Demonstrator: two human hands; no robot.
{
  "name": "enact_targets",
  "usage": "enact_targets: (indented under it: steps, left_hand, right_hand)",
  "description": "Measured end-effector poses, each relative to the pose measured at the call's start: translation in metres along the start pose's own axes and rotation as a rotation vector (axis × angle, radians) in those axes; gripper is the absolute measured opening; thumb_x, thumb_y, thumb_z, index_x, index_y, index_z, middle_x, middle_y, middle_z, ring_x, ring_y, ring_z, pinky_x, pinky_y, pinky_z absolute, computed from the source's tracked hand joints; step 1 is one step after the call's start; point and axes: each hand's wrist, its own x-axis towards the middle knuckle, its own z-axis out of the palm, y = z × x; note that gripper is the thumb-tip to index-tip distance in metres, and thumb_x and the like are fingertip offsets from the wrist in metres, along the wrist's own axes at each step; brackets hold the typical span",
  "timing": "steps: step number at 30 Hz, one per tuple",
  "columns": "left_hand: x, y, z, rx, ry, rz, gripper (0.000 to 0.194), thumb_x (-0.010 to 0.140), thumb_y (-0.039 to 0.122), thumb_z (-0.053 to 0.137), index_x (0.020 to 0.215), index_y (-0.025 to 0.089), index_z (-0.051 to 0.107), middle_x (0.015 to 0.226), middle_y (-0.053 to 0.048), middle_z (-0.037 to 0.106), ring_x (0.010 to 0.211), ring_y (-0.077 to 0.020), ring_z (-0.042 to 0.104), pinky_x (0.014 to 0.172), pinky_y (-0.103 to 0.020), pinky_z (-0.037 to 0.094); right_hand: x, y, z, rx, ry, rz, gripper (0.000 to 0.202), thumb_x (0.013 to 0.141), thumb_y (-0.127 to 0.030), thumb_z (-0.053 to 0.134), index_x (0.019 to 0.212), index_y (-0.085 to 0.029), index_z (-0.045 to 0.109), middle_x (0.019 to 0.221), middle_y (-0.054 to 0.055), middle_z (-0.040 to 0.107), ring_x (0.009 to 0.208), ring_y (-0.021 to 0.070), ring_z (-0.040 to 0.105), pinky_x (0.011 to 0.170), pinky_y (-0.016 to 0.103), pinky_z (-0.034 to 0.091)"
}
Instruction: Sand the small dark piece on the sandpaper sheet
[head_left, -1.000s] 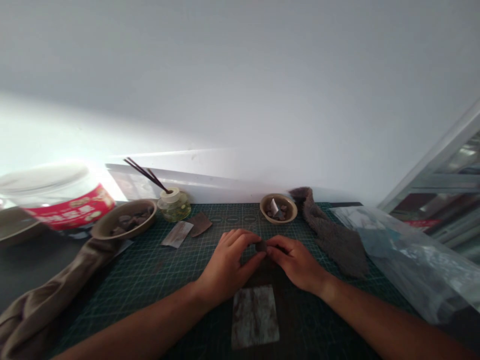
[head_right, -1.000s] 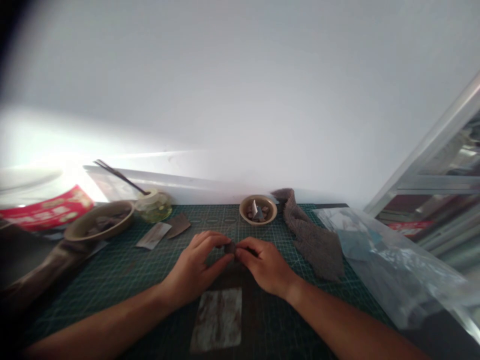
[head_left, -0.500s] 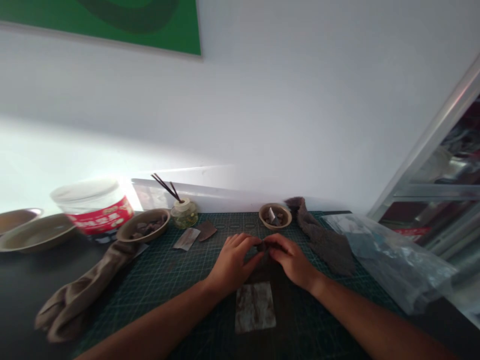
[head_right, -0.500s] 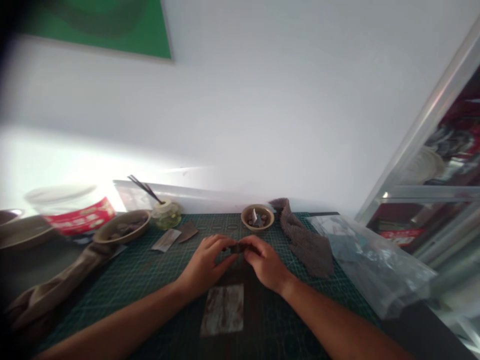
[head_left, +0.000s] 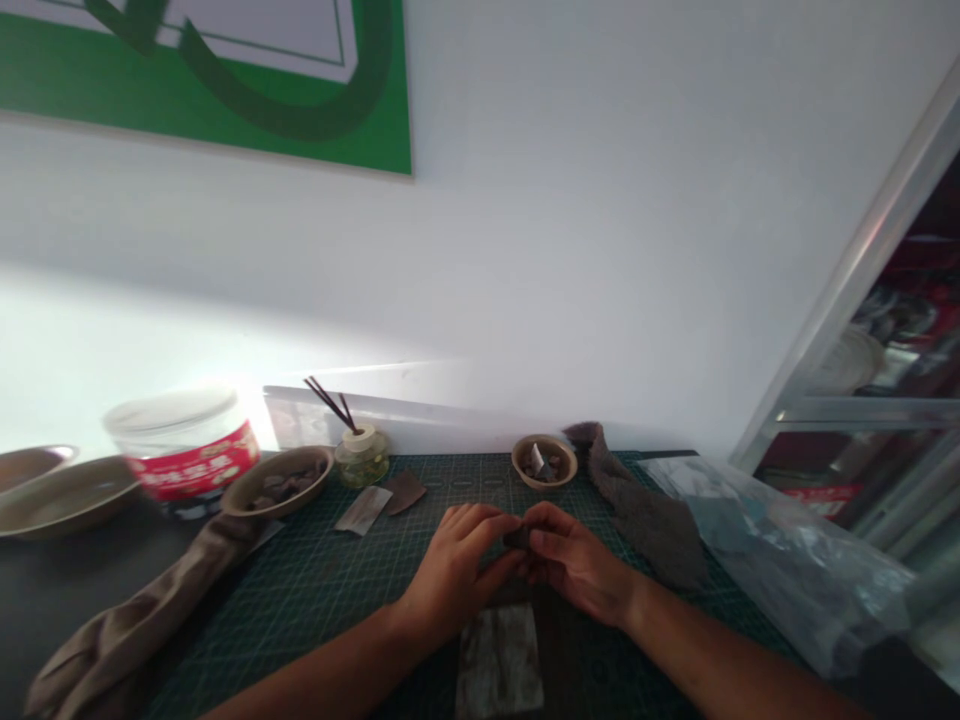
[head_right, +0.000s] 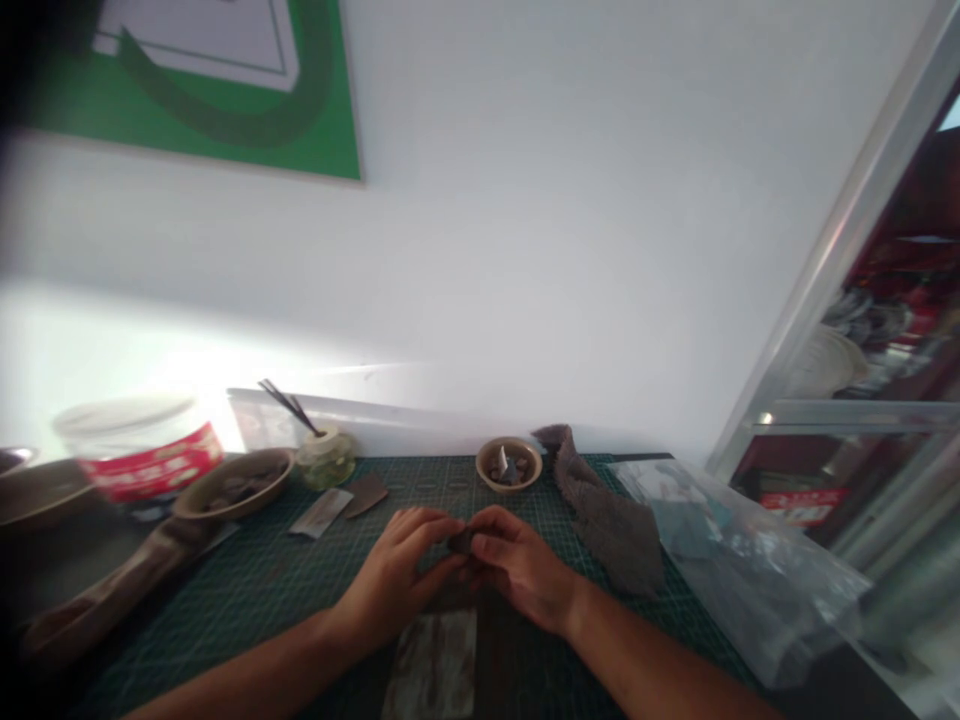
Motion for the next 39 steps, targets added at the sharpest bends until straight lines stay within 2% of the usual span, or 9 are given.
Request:
enact_targets:
  steps: [11, 21, 24, 27, 32, 36, 39]
  left_hand:
    - [-0.003, -0.001, 0.002, -0.017, -0.039, -0.015, 0.026, 0.092, 0.02, 0.067, 0.117, 0.025, 0.063, 0.104, -0.003, 0.071, 0.095, -0.0216, 0.067, 0.084, -0.037, 0.046]
    - [0.004, -0.006, 0.012, 0.003, -0.126, -0.139, 0.021, 0.088, 0.023, 0.072, 0.108, 0.022, 0.065, 0.103, -0.004, 0.072, 0.097, -0.0244, 0.066, 0.087, -0.04, 0.047]
    - [0.004, -0.006, 0.011, 0.001, -0.143, -0.16, 0.023, 0.089, 0.025, 0.071, 0.111, 0.02, 0.065, 0.103, -0.005, 0.071, 0.099, -0.0248, 0.065, 0.088, -0.042, 0.049]
    - [0.004, -0.007, 0.007, -0.006, -0.159, -0.168, 0.03, 0.092, 0.031, 0.069, 0.118, 0.018, 0.063, 0.108, -0.006, 0.069, 0.101, -0.0237, 0.065, 0.091, -0.044, 0.052]
    - [0.006, -0.01, 0.005, 0.019, -0.121, -0.273, 0.031, 0.1, 0.036, 0.062, 0.124, 0.016, 0.062, 0.117, -0.008, 0.066, 0.101, -0.0222, 0.067, 0.09, -0.044, 0.057]
    - [0.009, -0.01, 0.007, 0.038, -0.109, -0.343, 0.031, 0.1, 0.035, 0.063, 0.125, 0.016, 0.062, 0.121, -0.009, 0.066, 0.104, -0.0226, 0.067, 0.089, -0.044, 0.058]
    - [0.01, -0.007, 0.006, 0.07, -0.108, -0.378, 0.032, 0.1, 0.035, 0.063, 0.125, 0.016, 0.062, 0.124, -0.01, 0.065, 0.107, -0.0235, 0.066, 0.092, -0.045, 0.058]
  right_hand:
    - [0.0, 0.001, -0.002, 0.06, 0.036, 0.011, 0.034, 0.075, -0.034, 0.09, 0.09, -0.02, 0.063, 0.079, -0.003, 0.065, 0.067, 0.0117, 0.064, 0.068, 0.026, 0.049]
    - [0.006, 0.004, -0.004, -0.09, 0.043, -0.07, 0.033, 0.081, -0.043, 0.081, 0.099, -0.025, 0.06, 0.089, -0.002, 0.059, 0.07, 0.0121, 0.057, 0.067, 0.027, 0.047]
    - [0.01, 0.0, -0.005, -0.224, 0.048, -0.125, 0.033, 0.084, -0.046, 0.076, 0.101, -0.026, 0.058, 0.091, -0.003, 0.056, 0.072, 0.0131, 0.055, 0.068, 0.029, 0.047]
    - [0.007, -0.015, -0.002, -0.432, 0.03, -0.184, 0.027, 0.088, -0.044, 0.07, 0.103, -0.025, 0.059, 0.088, -0.003, 0.054, 0.074, 0.014, 0.053, 0.07, 0.029, 0.044]
    - [-0.014, -0.04, 0.024, -0.865, -0.098, -0.236, 0.017, 0.088, -0.031, 0.07, 0.102, -0.022, 0.067, 0.089, -0.001, 0.061, 0.08, 0.0168, 0.054, 0.074, 0.03, 0.042]
    - [-0.028, -0.027, 0.05, -1.17, -0.105, -0.265, 0.013, 0.082, -0.02, 0.071, 0.094, -0.023, 0.069, 0.09, 0.0, 0.063, 0.083, 0.0188, 0.055, 0.078, 0.031, 0.04]
    - [-0.033, -0.01, 0.058, -1.335, -0.093, -0.254, 0.015, 0.077, -0.015, 0.074, 0.089, -0.022, 0.07, 0.089, 0.002, 0.065, 0.085, 0.0209, 0.058, 0.079, 0.032, 0.04]
